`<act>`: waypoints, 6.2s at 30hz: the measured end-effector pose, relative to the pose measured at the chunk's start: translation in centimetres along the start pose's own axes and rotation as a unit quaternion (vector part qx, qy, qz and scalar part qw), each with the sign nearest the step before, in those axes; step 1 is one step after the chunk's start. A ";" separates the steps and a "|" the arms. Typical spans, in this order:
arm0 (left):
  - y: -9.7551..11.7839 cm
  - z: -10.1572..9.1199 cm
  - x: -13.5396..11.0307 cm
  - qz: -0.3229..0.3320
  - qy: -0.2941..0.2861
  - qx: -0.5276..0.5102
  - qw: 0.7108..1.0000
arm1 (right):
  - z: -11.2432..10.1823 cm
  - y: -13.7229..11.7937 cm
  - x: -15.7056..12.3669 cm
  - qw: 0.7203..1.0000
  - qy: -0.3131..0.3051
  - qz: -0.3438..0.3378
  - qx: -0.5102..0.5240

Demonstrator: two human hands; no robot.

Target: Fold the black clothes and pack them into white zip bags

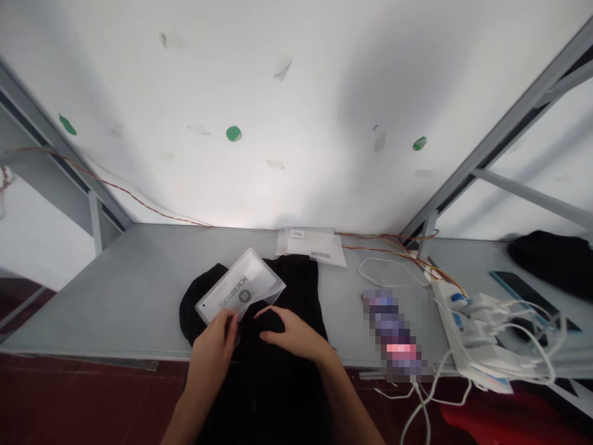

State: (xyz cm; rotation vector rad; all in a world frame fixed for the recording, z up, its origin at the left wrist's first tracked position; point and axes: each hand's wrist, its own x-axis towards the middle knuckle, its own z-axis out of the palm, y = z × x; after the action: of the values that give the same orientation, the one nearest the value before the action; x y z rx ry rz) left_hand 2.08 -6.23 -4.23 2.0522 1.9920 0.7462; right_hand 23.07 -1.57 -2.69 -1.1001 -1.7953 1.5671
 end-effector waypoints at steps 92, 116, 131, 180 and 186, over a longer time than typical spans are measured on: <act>-4.0 -1.6 -1.0 -0.203 -0.049 -0.495 0.843 | -0.3 3.4 -3.8 0.970 0.234 0.038 0.050; -4.2 -1.2 12.8 0.122 0.011 -0.082 0.989 | -10.2 6.3 5.0 0.877 0.368 -0.072 -0.300; -5.2 -4.8 12.6 0.233 -0.064 -0.124 0.962 | -9.8 5.4 -1.9 0.881 0.320 -0.194 -0.289; -2.6 -0.7 -3.6 -0.281 0.145 -0.612 0.725 | 5.2 1.7 3.0 0.868 0.164 -0.119 -0.453; -5.6 -1.0 -1.1 -0.272 0.105 -0.595 0.749 | 8.5 1.0 5.9 0.871 0.193 -0.116 -0.436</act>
State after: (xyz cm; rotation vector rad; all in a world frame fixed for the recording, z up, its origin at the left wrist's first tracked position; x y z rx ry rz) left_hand -3.29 -7.02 -6.19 0.6195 1.3452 1.5501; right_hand 13.28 -1.43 -6.15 -1.3657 -2.2597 0.2917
